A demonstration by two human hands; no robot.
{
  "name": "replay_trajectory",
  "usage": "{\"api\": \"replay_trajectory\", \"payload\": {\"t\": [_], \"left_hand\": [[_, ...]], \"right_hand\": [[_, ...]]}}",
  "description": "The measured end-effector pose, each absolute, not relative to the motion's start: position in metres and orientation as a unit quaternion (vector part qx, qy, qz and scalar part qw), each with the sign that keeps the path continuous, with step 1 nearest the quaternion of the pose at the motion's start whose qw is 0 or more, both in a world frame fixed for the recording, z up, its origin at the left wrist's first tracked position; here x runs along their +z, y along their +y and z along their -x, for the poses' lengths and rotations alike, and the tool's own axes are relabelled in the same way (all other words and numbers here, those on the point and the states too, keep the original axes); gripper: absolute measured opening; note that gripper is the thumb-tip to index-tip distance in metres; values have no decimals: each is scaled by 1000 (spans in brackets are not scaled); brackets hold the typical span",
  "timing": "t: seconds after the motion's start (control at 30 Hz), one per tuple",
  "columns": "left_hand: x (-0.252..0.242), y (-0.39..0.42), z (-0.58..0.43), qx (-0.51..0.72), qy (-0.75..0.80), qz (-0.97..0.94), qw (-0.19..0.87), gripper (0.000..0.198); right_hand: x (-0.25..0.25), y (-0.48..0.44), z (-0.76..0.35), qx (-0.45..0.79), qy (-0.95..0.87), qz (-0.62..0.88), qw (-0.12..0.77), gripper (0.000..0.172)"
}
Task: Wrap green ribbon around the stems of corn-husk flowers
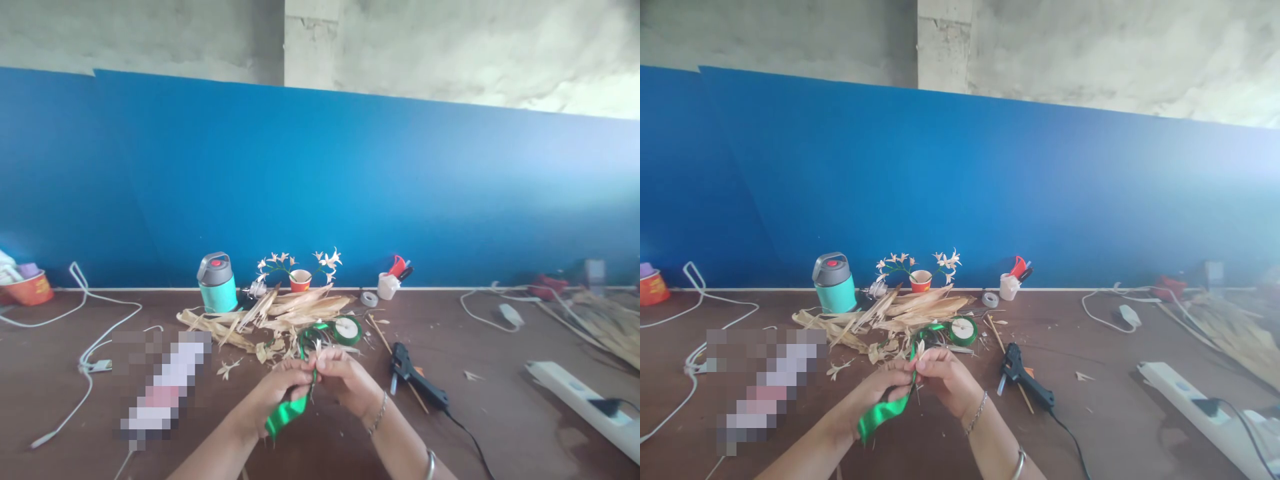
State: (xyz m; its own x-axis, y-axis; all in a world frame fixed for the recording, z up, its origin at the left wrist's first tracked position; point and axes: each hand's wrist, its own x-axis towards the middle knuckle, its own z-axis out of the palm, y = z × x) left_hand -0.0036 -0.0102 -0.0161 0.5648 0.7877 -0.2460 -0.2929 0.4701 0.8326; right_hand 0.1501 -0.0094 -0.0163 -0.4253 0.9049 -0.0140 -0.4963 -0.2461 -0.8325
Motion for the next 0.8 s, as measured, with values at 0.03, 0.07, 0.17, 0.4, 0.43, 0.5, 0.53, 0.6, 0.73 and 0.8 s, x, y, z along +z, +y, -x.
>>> {"api": "replay_trajectory", "payload": {"t": [0.03,0.07,0.17,0.4,0.43,0.5,0.53,0.6,0.73,0.8], "left_hand": [[-15,-11,3,330,320,-380,802,13],[-13,-12,3,328,323,-371,806,12],[-6,-15,2,340,325,-360,806,9],[-8,-12,1,349,312,-397,790,10],[-10,-11,1,347,317,-400,787,11],[-13,-10,1,346,324,-406,781,13],[-15,-9,1,348,327,-408,778,15],[-17,-9,1,354,330,-413,771,18],[-14,-9,-1,371,339,-425,753,20],[-11,-10,-2,384,352,-435,735,22]], "right_hand": [[-16,-10,-150,751,-403,247,461,14],[-15,-11,-150,755,-412,239,452,14],[-11,-12,-151,757,-426,231,438,14],[-7,-12,-155,760,-453,208,417,16],[-7,-11,-156,761,-455,206,414,15],[-9,-11,-156,760,-454,208,415,14],[-10,-10,-157,760,-454,209,416,14],[-12,-9,-157,760,-450,215,416,14],[-14,-9,-155,757,-427,238,434,12],[-13,-9,-153,751,-412,255,448,9]]}}
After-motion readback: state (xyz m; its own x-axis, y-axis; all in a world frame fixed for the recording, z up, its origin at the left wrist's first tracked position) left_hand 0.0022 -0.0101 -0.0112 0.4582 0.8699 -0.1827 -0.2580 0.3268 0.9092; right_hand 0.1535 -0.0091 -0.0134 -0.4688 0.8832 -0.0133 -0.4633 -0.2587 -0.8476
